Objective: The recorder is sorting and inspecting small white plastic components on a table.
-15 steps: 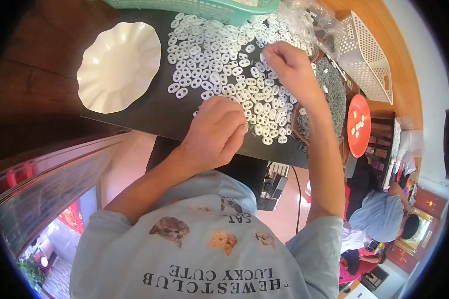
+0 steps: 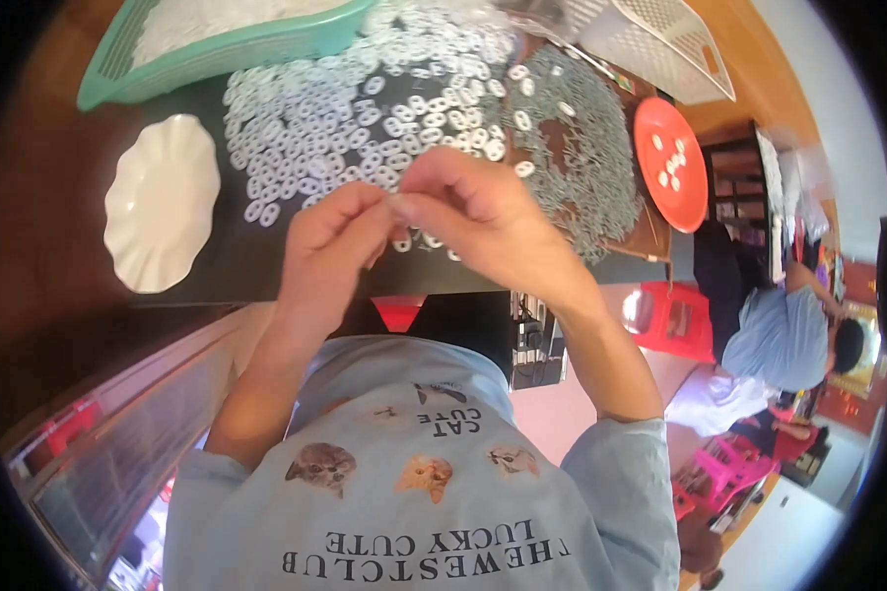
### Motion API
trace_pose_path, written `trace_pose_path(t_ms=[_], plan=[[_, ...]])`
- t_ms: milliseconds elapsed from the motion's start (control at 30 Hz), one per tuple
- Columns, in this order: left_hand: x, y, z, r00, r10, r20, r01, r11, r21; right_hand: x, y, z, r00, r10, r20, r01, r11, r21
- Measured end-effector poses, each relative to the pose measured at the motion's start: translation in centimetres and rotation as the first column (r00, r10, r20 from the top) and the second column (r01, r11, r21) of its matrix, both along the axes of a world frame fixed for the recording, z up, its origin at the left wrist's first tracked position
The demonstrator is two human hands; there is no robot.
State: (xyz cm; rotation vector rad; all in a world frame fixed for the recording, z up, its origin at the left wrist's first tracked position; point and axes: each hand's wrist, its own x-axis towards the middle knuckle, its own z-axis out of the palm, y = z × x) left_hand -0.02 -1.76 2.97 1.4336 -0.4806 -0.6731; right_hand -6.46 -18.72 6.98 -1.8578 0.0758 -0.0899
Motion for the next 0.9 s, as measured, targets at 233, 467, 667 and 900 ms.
trace_pose_path(t_ms=[233,467,667,900], plan=[[-1.2,0.3,-0.2,0.989,-0.008,-0.146,-0.012,0.991,-0.134,-0.7,-0.8,0.5,0.989,0.139,0.043,-0.116,0.934,-0.339],[-1.2,0.3,0.3,0.999,0.025,-0.028,-0.026,0.998,-0.048,-0.7,0.3,1.0,0.991,0.136,0.008,-0.114,0.863,-0.493],[-1.0,0.8,0.0,0.994,-0.047,-0.095,0.039,0.996,-0.078,-0.8,-0.8,-0.6,0.949,0.237,0.207,-0.137,0.902,-0.409],[-0.4,1.8,0.4,0.992,0.009,-0.123,-0.019,0.997,-0.081,5.0,-5.5,-0.2,0.967,0.198,0.161,-0.041,0.741,-0.670]])
